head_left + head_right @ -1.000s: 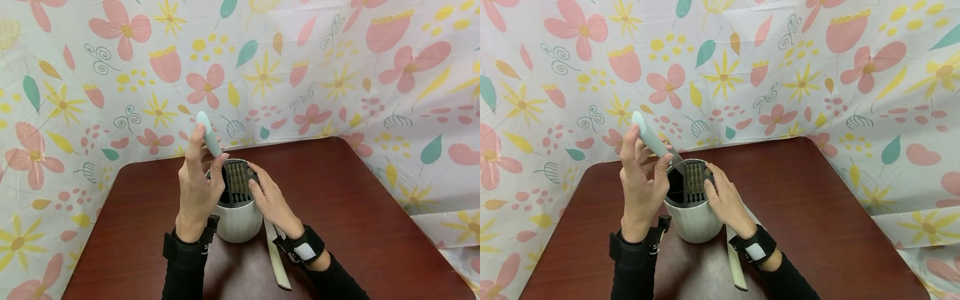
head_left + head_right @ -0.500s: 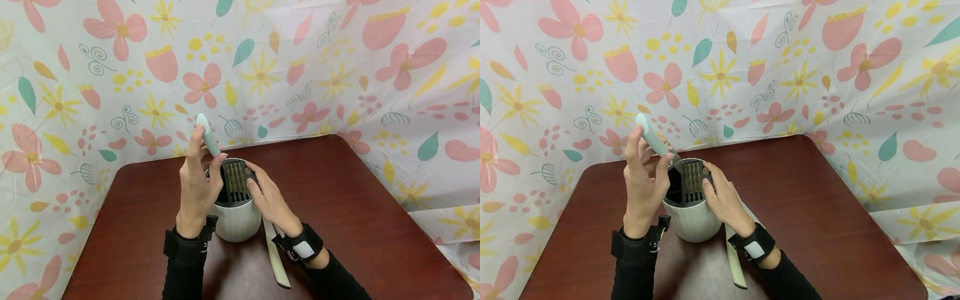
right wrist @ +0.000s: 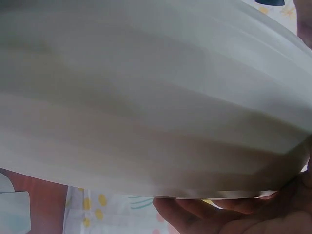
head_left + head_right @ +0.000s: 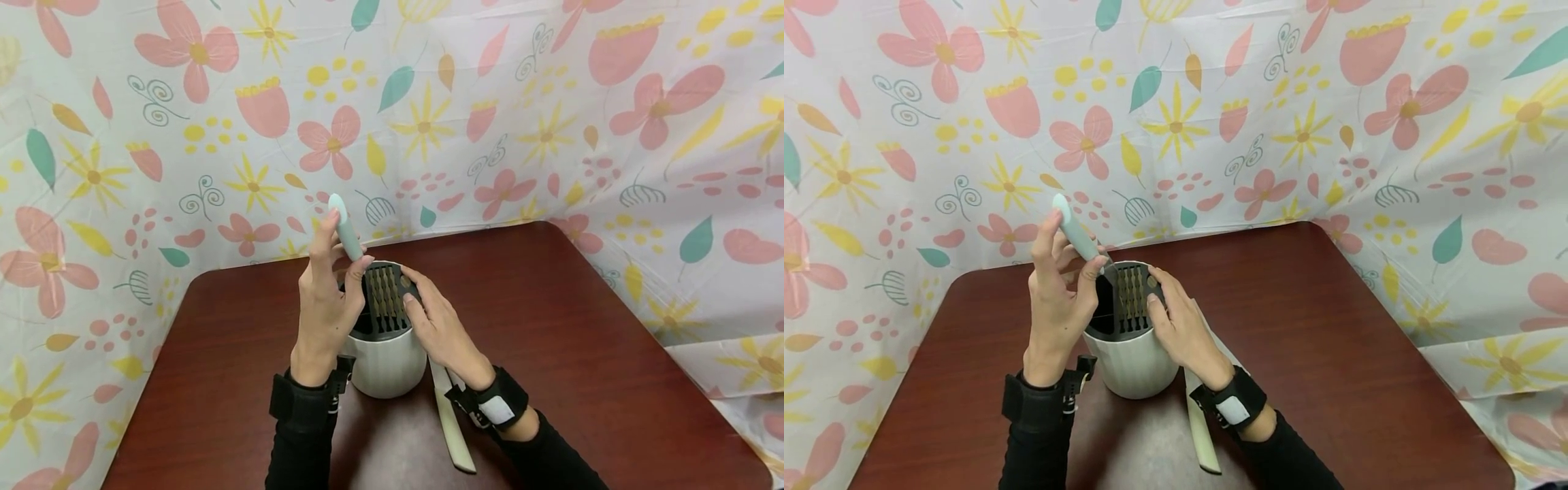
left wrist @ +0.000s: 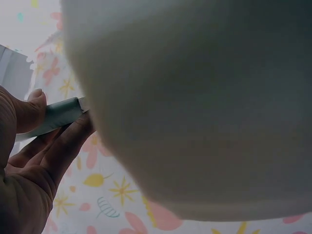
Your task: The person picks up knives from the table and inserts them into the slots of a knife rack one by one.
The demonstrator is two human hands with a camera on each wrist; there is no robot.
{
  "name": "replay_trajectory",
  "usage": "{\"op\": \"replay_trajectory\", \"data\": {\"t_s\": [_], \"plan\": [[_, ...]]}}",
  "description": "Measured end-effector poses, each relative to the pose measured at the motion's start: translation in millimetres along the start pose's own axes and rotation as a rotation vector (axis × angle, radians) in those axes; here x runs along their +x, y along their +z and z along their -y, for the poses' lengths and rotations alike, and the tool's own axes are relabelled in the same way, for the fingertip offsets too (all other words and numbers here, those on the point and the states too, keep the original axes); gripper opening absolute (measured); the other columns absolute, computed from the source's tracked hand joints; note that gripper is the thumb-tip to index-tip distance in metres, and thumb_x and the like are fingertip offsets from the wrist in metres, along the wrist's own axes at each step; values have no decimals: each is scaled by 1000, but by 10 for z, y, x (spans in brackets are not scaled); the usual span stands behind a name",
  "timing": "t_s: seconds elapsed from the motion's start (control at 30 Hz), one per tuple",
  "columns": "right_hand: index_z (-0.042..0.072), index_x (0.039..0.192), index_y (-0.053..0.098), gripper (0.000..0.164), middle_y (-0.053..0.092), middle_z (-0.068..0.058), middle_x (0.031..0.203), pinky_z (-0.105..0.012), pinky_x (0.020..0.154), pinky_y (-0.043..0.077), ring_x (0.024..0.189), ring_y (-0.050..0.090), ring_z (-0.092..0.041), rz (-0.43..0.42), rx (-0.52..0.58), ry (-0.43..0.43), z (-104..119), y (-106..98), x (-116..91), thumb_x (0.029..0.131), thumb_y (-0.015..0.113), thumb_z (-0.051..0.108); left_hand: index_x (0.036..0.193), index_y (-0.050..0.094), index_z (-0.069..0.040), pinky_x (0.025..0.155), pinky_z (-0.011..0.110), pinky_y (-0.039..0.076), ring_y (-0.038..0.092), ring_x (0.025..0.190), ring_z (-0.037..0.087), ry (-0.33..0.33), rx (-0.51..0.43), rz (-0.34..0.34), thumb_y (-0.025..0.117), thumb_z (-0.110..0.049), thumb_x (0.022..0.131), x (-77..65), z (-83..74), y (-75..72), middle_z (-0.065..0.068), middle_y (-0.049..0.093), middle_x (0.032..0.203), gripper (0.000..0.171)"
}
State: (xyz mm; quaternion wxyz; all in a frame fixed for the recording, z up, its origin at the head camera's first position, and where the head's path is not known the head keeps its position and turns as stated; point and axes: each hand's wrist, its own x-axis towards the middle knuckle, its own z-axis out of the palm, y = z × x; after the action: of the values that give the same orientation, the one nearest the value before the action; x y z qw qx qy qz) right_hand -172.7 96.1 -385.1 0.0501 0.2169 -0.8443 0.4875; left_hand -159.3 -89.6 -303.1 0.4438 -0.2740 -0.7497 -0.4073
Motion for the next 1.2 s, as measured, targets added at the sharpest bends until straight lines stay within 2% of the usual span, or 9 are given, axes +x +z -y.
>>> {"op": "replay_trajectory", "data": {"t_s": [0.2,0.47,0.67,1.0,1.2], "plan": [[28,159,29,50,34,3,164,-56,117,38,151,38,-23,-4,-5,5,6,-7,-9,111,31,41,154,29,-10,77,35,63,74,98,31,-5,-14,23,68,-3,94,-12,37,17,19,62,105,72],[30,159,29,50,33,6,165,-54,118,38,151,37,-20,-10,-3,4,-3,-3,-10,111,31,42,153,30,-6,76,35,63,75,97,32,-22,-7,72,68,-6,94,-54,111,45,22,64,116,70],[30,159,29,50,32,4,165,-53,120,36,154,34,-19,-8,0,0,-7,-2,-6,111,31,40,153,30,-6,78,34,63,74,97,31,-37,-13,78,68,-7,95,-70,159,63,21,65,115,70],[28,159,30,49,33,4,164,-54,119,37,152,36,-21,-10,0,13,-18,13,-5,111,31,40,155,30,-9,83,34,63,74,100,29,-75,-10,97,69,-8,94,-101,197,77,19,66,118,72],[28,159,29,49,33,3,165,-54,118,38,151,38,-21,-9,-6,6,-9,13,6,111,31,38,155,31,-9,85,34,62,74,99,29,-68,5,106,69,-9,94,-118,230,88,21,66,118,72]]}}
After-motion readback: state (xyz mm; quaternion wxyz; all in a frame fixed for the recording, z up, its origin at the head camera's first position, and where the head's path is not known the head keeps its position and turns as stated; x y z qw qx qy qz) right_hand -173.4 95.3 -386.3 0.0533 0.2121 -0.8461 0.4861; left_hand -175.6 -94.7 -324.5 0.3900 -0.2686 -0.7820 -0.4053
